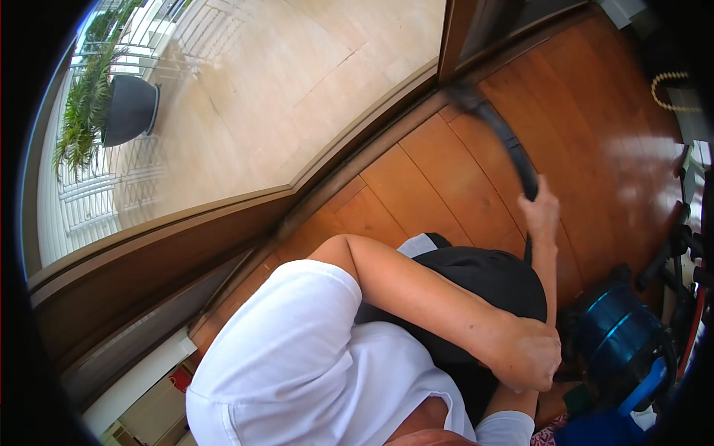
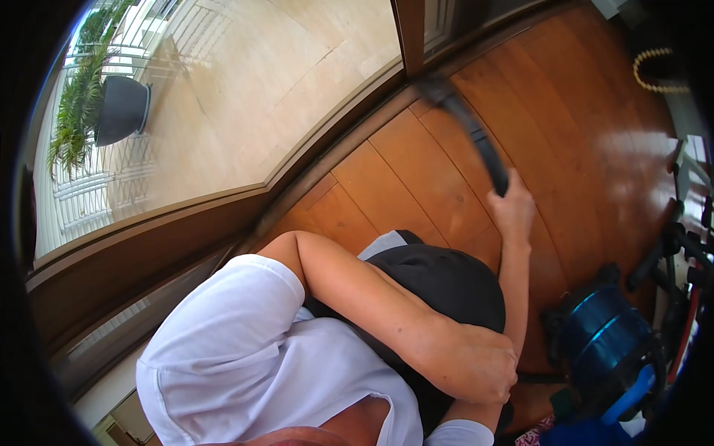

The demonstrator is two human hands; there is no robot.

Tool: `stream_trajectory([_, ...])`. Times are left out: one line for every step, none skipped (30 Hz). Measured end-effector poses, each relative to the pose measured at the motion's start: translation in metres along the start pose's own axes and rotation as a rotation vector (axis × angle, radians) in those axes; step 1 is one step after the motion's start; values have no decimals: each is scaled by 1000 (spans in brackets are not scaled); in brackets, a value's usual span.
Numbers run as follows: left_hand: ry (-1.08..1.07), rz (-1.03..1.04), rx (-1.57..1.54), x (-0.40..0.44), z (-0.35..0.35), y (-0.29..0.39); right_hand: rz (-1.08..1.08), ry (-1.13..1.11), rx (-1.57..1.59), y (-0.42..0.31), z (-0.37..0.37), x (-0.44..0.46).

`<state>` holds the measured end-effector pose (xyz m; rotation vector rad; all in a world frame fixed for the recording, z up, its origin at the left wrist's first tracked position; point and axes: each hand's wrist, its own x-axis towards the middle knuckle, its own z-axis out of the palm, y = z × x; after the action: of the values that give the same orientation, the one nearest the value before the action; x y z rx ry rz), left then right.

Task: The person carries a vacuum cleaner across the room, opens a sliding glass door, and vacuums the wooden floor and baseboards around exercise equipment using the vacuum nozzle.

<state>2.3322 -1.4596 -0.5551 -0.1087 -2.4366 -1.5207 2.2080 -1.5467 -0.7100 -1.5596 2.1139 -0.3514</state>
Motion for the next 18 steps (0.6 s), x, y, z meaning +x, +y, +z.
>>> stream_trajectory([2,105,12,-3,-5,-2,76,48,67,7,-7,4])
stream_trajectory([-8,81,-22,-4,-6,-2,155,99,136,10,-10,5])
stream_trajectory([-18,59,-56,-5,-7,-2,141,102,190,12,-5,0])
stream_trajectory([-28,40,-93,-4,-7,-2,101,42,249,11,2,-9])
stream_trajectory([-46,-16,-73,-1,16,-6,61,-19,309,-2,8,-22])
stream_trajectory([-67,-72,-52,3,55,-13,81,-126,305,-11,18,-35])
stream_trajectory([-84,-58,-24,5,58,-14,-1,-189,276,-8,38,-49])
stream_trajectory([-101,-43,4,6,60,-14,-53,-313,183,-14,49,-65])
stream_trajectory([-114,42,37,8,27,-8,-104,-435,90,-19,55,-74])
stream_trajectory([-125,127,70,8,2,-4,-152,-424,83,-18,50,-73])
stream_trajectory([-112,145,50,4,-9,-2,-199,-415,77,-17,44,-71])
stream_trajectory([-99,162,29,1,-18,-1,-247,-406,71,-18,35,-68])
stream_trajectory([-87,177,9,-2,-22,-1,-206,-284,82,-16,24,-58])
stream_trajectory([-49,175,-1,-4,-22,-2,-141,-214,54,-5,16,-43])
stream_trajectory([-13,174,-13,-5,-21,-2,-75,-143,25,13,10,-27])
stream_trajectory([21,176,-25,-5,-20,-2,-18,-44,81,29,6,-14])
stream_trajectory([-7,167,4,-5,-22,0,40,59,133,40,3,-3])
stream_trajectory([-37,162,32,-4,-25,1,90,87,132,41,0,5])
